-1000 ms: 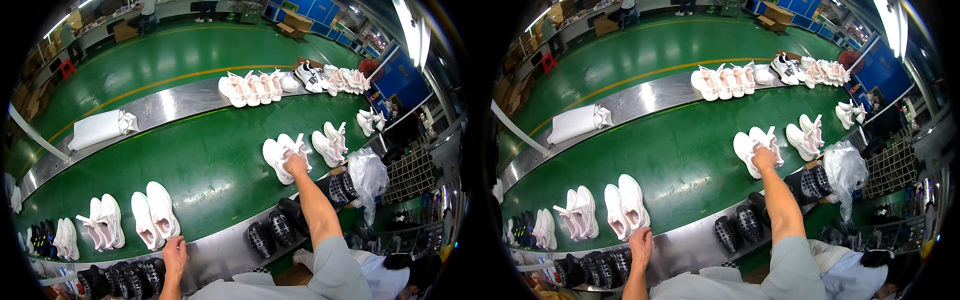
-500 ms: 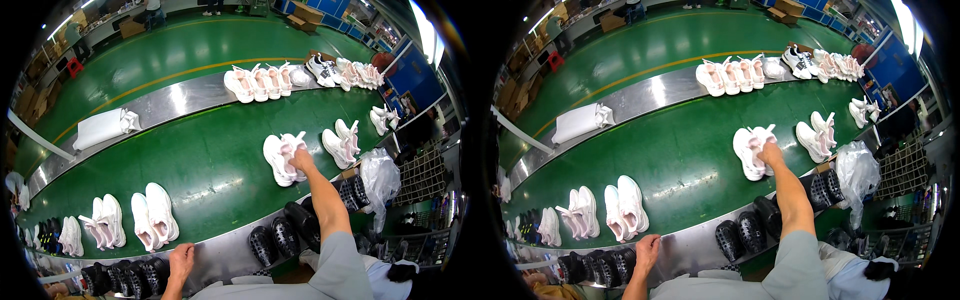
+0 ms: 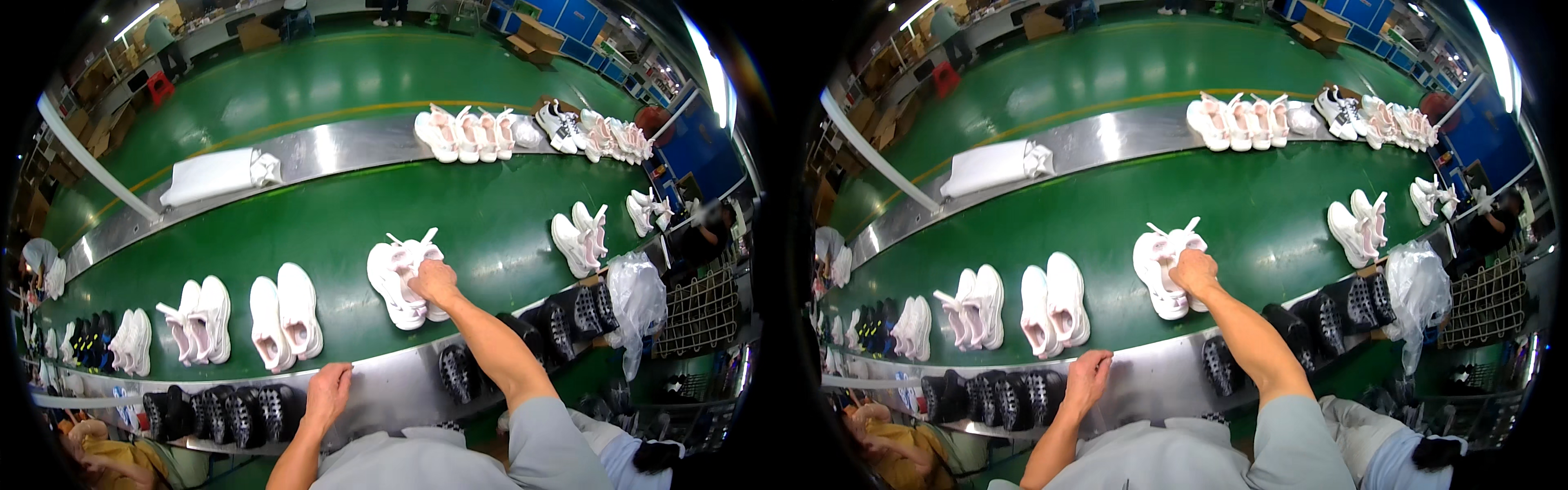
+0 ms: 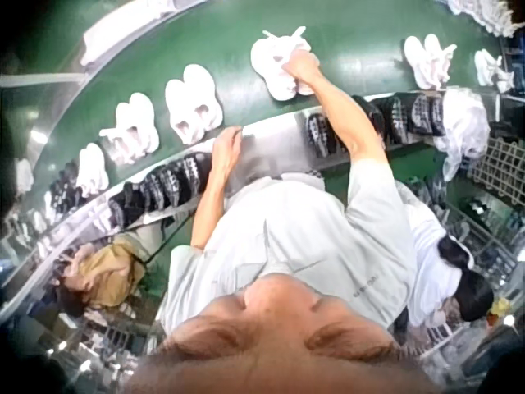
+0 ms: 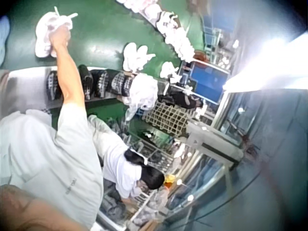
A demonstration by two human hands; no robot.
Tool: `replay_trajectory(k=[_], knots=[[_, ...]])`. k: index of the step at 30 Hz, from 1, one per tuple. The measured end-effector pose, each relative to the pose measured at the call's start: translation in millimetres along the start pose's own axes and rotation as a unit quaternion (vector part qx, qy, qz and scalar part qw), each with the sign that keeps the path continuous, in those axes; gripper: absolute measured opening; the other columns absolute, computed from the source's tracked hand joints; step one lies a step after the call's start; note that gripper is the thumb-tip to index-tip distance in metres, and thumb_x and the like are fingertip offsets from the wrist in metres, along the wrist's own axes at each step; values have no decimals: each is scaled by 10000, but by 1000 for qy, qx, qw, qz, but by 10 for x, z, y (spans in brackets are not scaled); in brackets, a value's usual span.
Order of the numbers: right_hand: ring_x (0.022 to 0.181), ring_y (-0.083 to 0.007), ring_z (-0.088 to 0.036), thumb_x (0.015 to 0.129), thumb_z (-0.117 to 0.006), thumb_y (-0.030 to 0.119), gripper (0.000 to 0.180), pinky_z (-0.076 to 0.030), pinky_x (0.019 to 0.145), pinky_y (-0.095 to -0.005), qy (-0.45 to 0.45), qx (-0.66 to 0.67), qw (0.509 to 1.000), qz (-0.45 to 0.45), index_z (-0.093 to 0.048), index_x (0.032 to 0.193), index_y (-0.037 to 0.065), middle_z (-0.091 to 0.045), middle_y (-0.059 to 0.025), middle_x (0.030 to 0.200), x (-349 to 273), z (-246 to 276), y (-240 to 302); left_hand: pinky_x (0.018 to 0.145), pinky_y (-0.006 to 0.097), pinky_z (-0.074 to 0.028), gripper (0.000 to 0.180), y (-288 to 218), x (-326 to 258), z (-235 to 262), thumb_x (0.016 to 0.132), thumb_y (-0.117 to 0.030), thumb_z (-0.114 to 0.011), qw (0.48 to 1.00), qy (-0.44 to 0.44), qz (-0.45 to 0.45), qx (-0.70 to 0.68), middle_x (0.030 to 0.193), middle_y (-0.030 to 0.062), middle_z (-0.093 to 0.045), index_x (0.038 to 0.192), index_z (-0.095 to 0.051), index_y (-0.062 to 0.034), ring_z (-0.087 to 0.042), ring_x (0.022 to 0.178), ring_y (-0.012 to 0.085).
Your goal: The person inserts black plastic shoe trees into white sneakers moving along a conveyor belt. The person picks up each shoe tree, places it inside a sneaker, and then moves to the next pair. The process is repeated for multiple pairs of sneakers.
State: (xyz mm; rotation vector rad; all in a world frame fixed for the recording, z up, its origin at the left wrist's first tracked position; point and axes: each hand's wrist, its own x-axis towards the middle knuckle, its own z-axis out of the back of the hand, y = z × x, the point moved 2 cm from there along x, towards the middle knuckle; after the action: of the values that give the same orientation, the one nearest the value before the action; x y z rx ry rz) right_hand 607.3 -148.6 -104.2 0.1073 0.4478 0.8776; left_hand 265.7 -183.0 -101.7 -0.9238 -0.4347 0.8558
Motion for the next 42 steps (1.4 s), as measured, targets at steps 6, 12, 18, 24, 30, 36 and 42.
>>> replay_trajectory(k=[6, 12, 18, 24, 30, 36, 42], knots=[[757, -412, -680, 903, -672, 296, 313, -530, 709, -465, -110, 221, 967, 59, -704, 882, -14, -684, -240, 801, -787, -148, 34, 734, 407, -551, 144, 43, -137, 62, 923, -56, -651, 999, -15, 13, -30, 936, 194, -704, 1041, -711, 0, -688, 792, 351], [664, -348, -621, 955, -663, 153, 178, -493, 630, -419, -340, 174, 924, 21, -658, 858, 4, -639, -161, 755, -2384, 421, -606, 736, 393, -545, 149, 102, -176, -46, 918, -70, -665, 997, 5, 30, -67, 923, 180, -705, 1040, -713, -1, -681, 785, 329], [720, -277, -622, 814, -827, 316, 388, -496, 644, -415, -262, 50, 964, -16, -673, 1032, 33, -600, -72, 778, -3201, -173, -695, 738, 343, -544, 160, -48, -58, -220, 925, -78, -669, 996, 31, -38, -80, 949, 172, -717, 1054, -726, -1, -673, 770, 273], [804, -316, -641, 789, -827, 335, 398, -532, 665, -438, -262, -14, 965, -16, -659, 1004, 46, -636, -98, 866, -3135, -549, -758, 787, 375, -558, 149, -342, -64, -343, 922, -81, -660, 992, 67, -69, -77, 951, 174, -723, 1036, -726, -12, -699, 852, 323], [729, -272, -633, 799, -818, 239, 311, -524, 608, -387, -324, 14, 944, 62, -674, 987, 38, -633, -82, 802, -3299, -132, -451, 877, 355, -559, 499, -474, -133, -488, 894, -180, -766, 960, 155, 45, -230, 1194, 183, -691, 1335, -594, -21, -680, 1085, 268], [650, -171, -631, 916, -763, 221, 275, -527, 611, -319, -135, 371, 919, 23, -659, 1039, -2, -659, -88, 791, -3117, 19, -67, 1033, 443, -529, 816, -829, -7, -727, 806, -260, -861, 716, 275, 132, -628, 1393, 226, -575, 1466, -438, -35, -612, 1256, 344], [760, -465, -659, 935, -691, 445, 460, -521, 641, -513, -76, 197, 974, 80, -606, 858, -1, -658, -249, 768, -2615, -1, 21, 796, 319, -552, 328, -591, 204, -803, 843, -10, -799, 772, 148, 159, -598, 1005, 42, -672, 1105, -603, -34, -655, 874, 140]])
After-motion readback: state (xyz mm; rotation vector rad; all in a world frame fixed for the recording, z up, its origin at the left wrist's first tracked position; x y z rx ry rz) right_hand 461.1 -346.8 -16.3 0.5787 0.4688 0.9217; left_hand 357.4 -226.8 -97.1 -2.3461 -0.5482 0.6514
